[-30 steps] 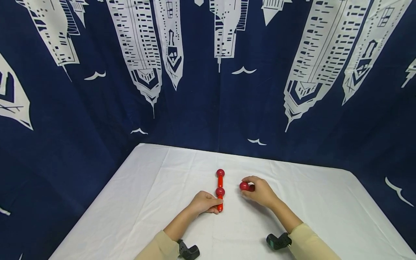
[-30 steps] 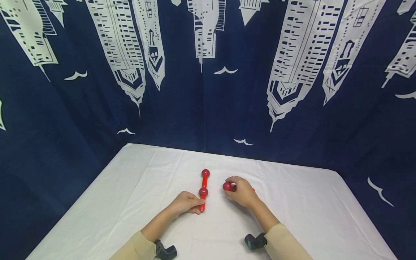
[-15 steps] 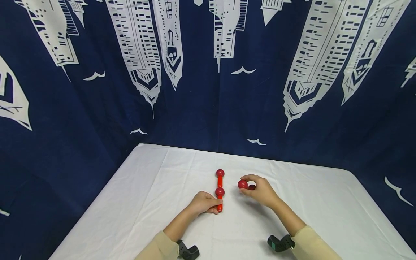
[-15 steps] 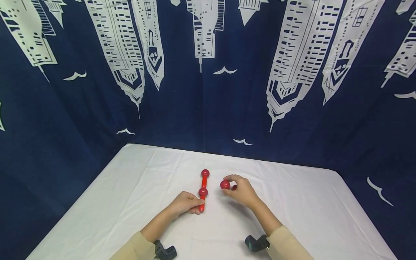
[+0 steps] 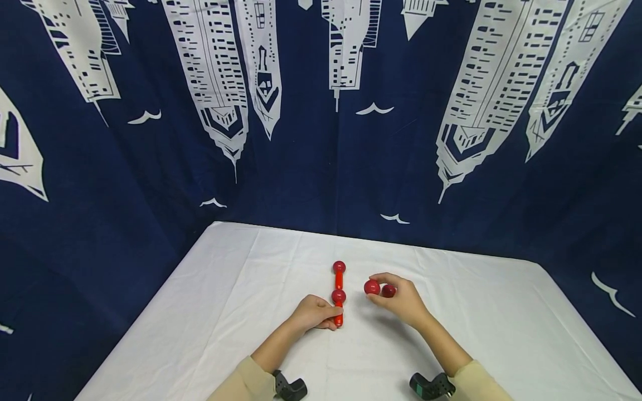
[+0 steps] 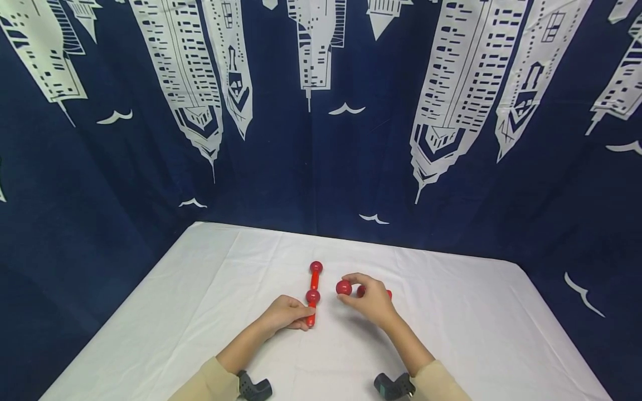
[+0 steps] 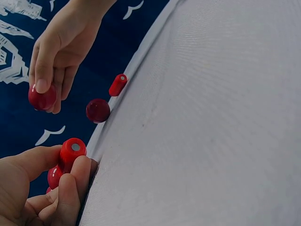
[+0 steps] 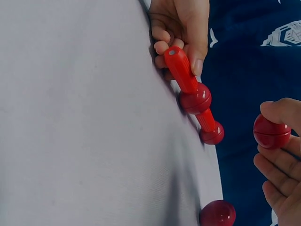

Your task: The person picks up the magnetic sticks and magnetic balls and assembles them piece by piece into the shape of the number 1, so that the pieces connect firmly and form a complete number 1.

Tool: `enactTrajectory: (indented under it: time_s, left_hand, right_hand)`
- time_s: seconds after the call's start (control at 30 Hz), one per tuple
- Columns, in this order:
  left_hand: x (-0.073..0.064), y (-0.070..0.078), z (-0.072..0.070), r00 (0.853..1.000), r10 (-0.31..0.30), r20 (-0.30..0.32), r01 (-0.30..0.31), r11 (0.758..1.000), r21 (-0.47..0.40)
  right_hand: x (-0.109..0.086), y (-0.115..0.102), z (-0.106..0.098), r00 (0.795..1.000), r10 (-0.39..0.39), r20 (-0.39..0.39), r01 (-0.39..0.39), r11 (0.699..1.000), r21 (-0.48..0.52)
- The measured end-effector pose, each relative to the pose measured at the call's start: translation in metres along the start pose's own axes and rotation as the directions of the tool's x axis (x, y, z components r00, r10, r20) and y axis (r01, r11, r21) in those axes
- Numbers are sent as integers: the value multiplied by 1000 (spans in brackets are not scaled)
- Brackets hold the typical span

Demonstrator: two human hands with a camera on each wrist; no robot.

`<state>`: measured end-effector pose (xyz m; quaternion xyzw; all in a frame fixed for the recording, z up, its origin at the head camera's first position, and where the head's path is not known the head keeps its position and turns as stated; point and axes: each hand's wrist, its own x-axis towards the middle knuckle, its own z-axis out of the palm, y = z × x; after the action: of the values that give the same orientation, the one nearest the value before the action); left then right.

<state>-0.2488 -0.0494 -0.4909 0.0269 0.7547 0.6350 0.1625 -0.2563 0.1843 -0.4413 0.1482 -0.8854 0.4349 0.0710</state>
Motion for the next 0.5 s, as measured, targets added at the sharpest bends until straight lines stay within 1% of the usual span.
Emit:
enactTrajectory:
  time_s: [0.23,0.5]
  left_hand:
    - [-1,1,0,1000,-3,6,3,1000,-14]
    - [-2,2,0,1000,-5,9,5,1000,-9]
  right_hand:
    - [-9,-2,7,998,60,-13,-59,992,111]
    - [-22,-4,19,994,112,6,-110,959,263]
